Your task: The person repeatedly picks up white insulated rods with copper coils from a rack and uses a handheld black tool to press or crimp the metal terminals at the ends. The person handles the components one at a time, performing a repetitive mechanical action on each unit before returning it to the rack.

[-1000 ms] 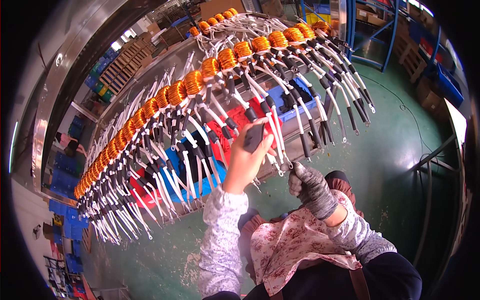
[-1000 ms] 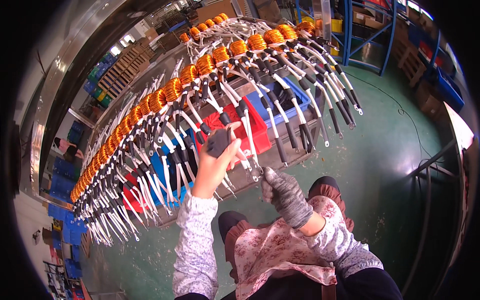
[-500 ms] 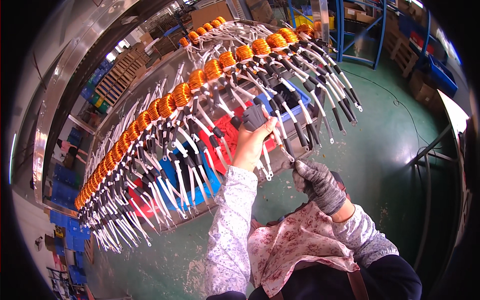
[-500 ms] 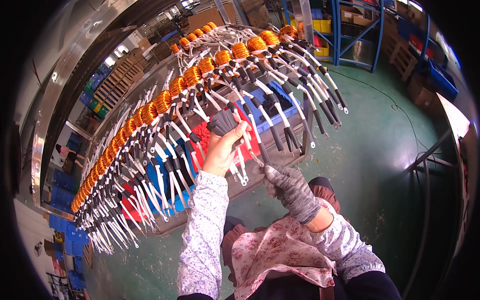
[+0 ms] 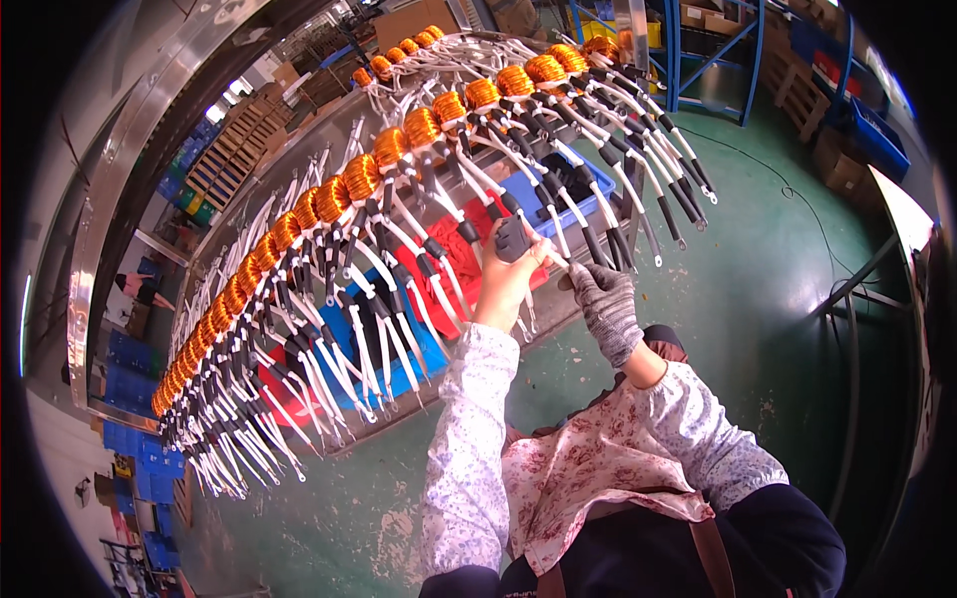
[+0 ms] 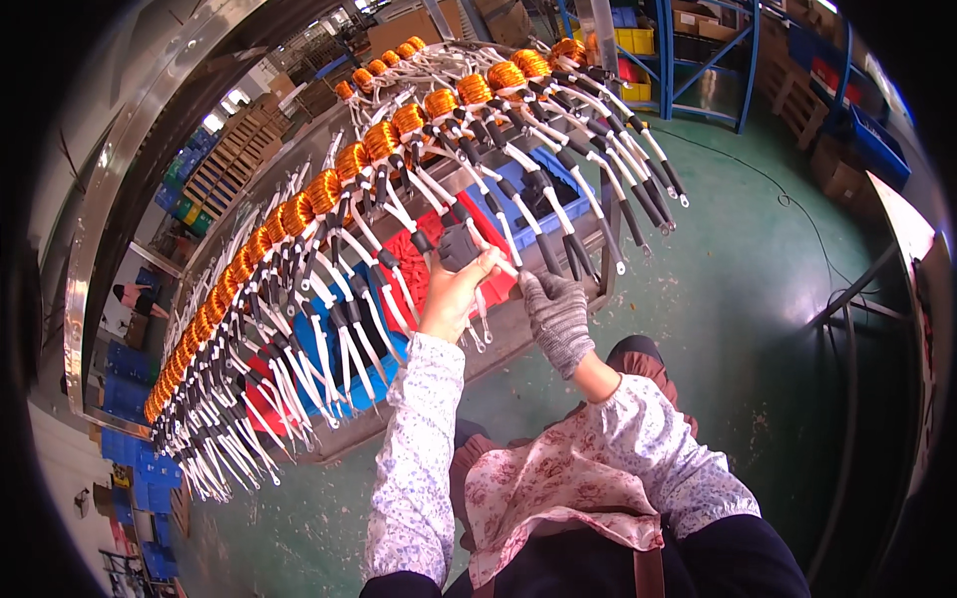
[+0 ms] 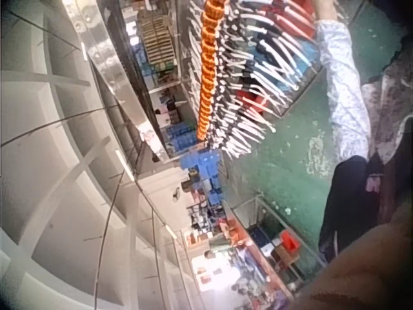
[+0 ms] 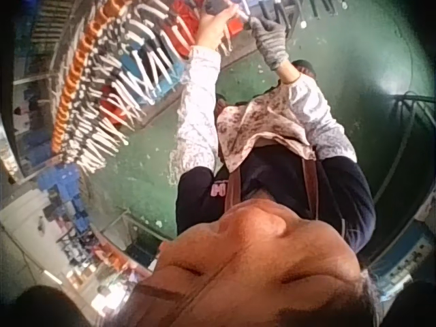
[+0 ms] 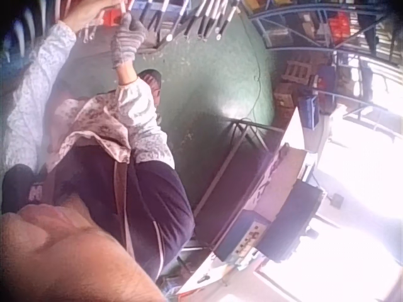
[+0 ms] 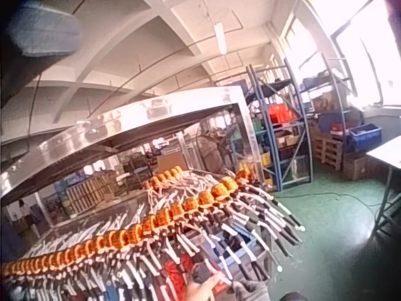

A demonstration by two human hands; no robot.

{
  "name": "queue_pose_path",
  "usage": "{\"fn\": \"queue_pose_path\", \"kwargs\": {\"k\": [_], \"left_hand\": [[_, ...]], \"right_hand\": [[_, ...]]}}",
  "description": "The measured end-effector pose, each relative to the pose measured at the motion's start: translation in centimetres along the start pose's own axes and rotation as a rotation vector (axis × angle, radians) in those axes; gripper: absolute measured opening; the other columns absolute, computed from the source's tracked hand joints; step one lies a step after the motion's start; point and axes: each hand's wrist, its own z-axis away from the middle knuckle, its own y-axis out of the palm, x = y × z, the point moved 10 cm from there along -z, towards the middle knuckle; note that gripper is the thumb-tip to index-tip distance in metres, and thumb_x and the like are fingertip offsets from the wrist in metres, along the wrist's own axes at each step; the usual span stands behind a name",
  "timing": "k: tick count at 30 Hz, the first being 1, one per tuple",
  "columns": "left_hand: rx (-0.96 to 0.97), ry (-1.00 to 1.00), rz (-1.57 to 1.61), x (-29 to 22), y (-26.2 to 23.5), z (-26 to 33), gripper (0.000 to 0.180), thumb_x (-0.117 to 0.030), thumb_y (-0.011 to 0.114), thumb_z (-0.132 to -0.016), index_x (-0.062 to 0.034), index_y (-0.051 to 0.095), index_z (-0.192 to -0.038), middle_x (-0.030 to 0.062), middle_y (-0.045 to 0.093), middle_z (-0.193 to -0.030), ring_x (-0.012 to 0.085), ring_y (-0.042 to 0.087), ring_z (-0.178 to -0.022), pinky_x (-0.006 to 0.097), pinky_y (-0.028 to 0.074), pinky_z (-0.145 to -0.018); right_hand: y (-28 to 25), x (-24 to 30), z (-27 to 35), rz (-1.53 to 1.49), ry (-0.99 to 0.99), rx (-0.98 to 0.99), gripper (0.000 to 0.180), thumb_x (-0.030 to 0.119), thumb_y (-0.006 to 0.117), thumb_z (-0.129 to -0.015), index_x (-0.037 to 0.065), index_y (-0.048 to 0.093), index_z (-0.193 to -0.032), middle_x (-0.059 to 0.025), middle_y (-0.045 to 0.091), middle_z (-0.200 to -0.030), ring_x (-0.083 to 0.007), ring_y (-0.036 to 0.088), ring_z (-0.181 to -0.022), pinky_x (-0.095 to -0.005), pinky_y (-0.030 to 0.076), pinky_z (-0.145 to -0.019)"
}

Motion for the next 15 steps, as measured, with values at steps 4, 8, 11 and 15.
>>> {"fn": "queue_pose_path", "kwargs": {"k": [4,8,11,15], "left_hand": [[0.058,0.027,0.092,-0.4,0.0,0.2,0.022,-0.007,0.068,-0.08,-0.0052,0.053,-0.096,0.0081,0.063,-0.083,0.0158,0.063,-0.074,0.024,0.052,-0.063],[0.068,0.018,0.086,-1.0,0.5,0.3,0.019,-0.008,0.067,-0.081,-0.0041,0.053,-0.095,0.0098,0.063,-0.082,0.0169,0.064,-0.072,0.024,0.05,-0.062],[0.079,0.033,0.125,-1.4,0.8,0.4,0.018,-0.008,0.066,-0.082,-0.0039,0.054,-0.095,0.0097,0.064,-0.081,0.0167,0.064,-0.072,0.024,0.05,-0.062],[0.109,0.016,0.137,-1.1,0.8,0.2,0.019,-0.01,0.066,-0.083,-0.004,0.054,-0.095,0.0097,0.064,-0.081,0.0158,0.063,-0.072,0.025,0.05,-0.062]], "right_hand": [[0.0,4.4,2.5,0.358,-0.53,-0.058,0.023,0.019,0.056,-0.09,0.001,0.058,-0.104,-0.0057,0.058,-0.067,-0.0159,0.053,-0.056,-0.0323,0.042,-0.052],[1.2,6.7,3.1,0.897,-0.59,-0.09,0.022,0.023,0.055,-0.089,0.002,0.056,-0.094,-0.0145,0.062,-0.071,-0.0292,0.062,-0.067,-0.0381,0.046,-0.057],[2.1,2.3,1.0,0.005,-0.117,0.249,0.027,0.03,0.048,-0.093,0.005,0.056,-0.09,0.0001,0.052,-0.056,-0.0154,0.048,-0.043,-0.0268,0.037,-0.042],[6.7,0.3,2.8,-0.995,0.459,0.716,0.035,0.04,0.047,-0.093,0.007,0.057,-0.085,0.0037,0.048,-0.054,-0.0077,0.041,-0.042,-0.0211,0.03,-0.04]]}}
